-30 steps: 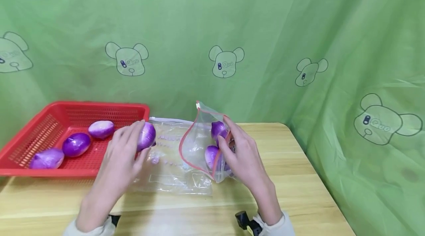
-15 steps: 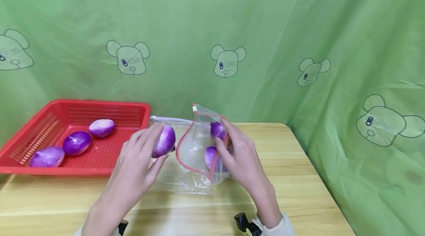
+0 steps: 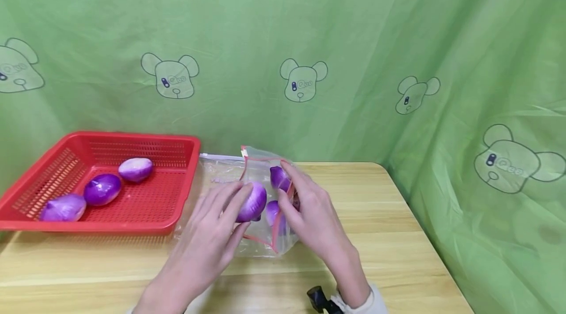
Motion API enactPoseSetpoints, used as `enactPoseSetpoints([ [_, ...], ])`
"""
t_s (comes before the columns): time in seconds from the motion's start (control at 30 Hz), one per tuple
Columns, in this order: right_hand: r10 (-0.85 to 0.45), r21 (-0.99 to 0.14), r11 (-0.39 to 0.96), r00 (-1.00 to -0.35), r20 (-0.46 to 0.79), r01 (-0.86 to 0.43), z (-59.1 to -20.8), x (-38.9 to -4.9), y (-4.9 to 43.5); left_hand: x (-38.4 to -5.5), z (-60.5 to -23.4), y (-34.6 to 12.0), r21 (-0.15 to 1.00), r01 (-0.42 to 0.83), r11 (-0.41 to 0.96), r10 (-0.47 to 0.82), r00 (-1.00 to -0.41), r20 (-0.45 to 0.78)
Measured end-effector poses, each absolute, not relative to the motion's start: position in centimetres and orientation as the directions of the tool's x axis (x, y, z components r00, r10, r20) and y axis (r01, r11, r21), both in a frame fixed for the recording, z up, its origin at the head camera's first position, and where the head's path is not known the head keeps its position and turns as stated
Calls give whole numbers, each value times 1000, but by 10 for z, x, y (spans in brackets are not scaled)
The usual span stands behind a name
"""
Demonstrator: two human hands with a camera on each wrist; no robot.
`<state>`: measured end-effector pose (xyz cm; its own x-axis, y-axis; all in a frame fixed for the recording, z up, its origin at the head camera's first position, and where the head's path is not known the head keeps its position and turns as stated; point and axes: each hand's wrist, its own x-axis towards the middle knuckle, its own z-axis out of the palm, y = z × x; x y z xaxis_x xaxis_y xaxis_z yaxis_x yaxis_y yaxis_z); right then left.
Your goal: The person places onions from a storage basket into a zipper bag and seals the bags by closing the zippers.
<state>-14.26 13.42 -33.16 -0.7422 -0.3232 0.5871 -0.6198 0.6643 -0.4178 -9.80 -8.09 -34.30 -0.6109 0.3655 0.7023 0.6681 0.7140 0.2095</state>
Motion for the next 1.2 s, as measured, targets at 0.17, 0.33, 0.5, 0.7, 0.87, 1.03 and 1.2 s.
enactPoseSetpoints([
  [0.17, -396, -425, 600, -714, 578, -678, -329, -139, 134, -99, -348, -75, 154, 677, 720, 405, -589, 700],
  [0.33, -455, -415, 563, -687, 566, -715, -326, -135, 132, -102, -355, -73, 131, 667, 733, 421, -596, 684],
  [0.5, -461, -426, 561, -695, 552, -710, -324, -131, 132, -105, -361, -73, 120, 651, 750, 416, -605, 679],
  [0.7, -438, -489, 542, -727, 529, -683, -316, -124, 137, -104, -354, -77, 165, 680, 715, 387, -580, 717],
  [0.87, -387, -515, 529, -732, 560, -674, -305, -113, 147, -99, -335, -80, 161, 738, 656, 282, -437, 854],
  [1.03, -326, -469, 517, -671, 666, -716, -298, -108, 157, -95, -323, -85, 178, 734, 656, 272, -449, 851],
  [1.2, -363, -488, 463, -661, 656, -739, -298, -112, 161, -99, -330, -87, 186, 735, 652, 338, -501, 797],
])
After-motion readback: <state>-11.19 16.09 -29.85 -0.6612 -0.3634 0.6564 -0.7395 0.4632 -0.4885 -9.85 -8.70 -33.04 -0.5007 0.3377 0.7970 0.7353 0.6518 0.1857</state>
